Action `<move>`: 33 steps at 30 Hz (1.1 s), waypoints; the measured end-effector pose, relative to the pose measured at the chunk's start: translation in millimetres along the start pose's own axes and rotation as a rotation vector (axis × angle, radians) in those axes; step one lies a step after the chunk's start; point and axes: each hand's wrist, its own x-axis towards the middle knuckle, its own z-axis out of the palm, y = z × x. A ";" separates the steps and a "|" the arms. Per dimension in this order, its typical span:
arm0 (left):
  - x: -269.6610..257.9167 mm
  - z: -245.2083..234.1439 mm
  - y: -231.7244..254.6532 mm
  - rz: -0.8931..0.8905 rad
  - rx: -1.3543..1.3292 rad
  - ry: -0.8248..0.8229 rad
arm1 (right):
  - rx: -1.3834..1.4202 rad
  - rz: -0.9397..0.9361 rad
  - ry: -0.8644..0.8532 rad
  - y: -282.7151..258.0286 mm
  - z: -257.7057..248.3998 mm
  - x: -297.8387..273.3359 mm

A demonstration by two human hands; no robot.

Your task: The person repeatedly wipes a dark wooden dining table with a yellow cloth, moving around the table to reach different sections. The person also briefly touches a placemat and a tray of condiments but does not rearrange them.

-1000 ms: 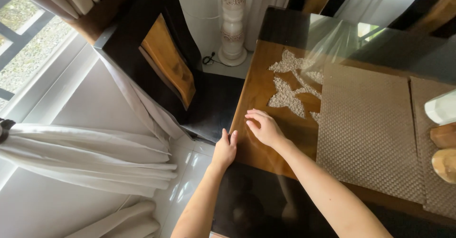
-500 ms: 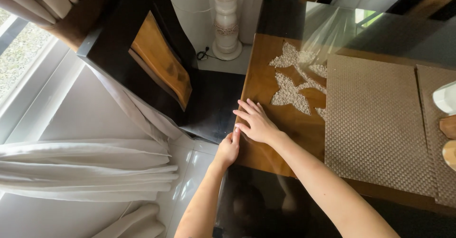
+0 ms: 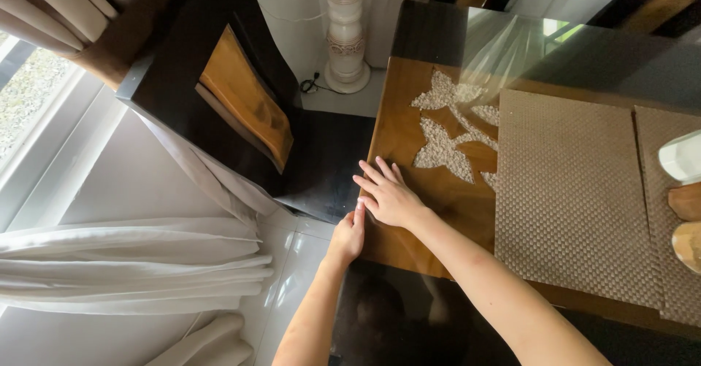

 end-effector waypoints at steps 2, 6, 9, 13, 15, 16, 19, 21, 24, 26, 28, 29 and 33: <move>0.1 -1.0 2.3 -0.016 0.007 -0.009 | -0.008 -0.002 -0.002 -2.6 0.2 1.3; 1.9 0.1 -1.0 -0.016 0.001 -0.014 | -0.047 0.002 -0.017 -6.1 4.6 4.4; 0.2 -1.2 0.1 -0.029 -0.013 -0.027 | -0.017 -0.002 0.036 -4.2 10.9 2.7; -2.0 -2.9 2.8 -0.051 -0.024 -0.052 | 0.023 0.031 0.020 -11.3 2.0 1.5; 1.0 -0.8 0.8 -0.041 -0.018 -0.045 | 0.060 0.016 0.042 -11.9 -0.6 1.5; 2.7 0.2 -1.2 -0.040 -0.018 -0.049 | 0.059 0.020 0.041 -12.0 -0.8 2.3; 8.2 3.0 -6.2 -0.029 -0.057 -0.043 | 0.055 0.041 0.027 -11.1 -0.8 4.4; 11.1 1.6 -7.4 -0.036 -0.014 -0.028 | 0.048 0.041 0.022 -12.0 -1.7 6.6; 9.4 -2.3 0.0 -0.063 -0.016 -0.032 | 0.052 0.038 0.038 -11.9 -2.4 9.2; 10.1 -4.5 3.3 -0.065 -0.016 -0.027 | 0.049 0.036 0.042 -9.9 -1.1 11.0; 12.4 -5.7 4.4 -0.068 -0.015 -0.023 | 0.045 0.035 0.046 -9.7 -2.0 13.2; 14.0 -5.6 3.8 -0.069 -0.013 -0.027 | 0.045 0.044 0.035 -10.6 -3.8 14.1; 21.9 -9.3 4.9 -0.050 -0.012 -0.037 | 0.032 0.049 0.038 -9.6 -5.3 20.5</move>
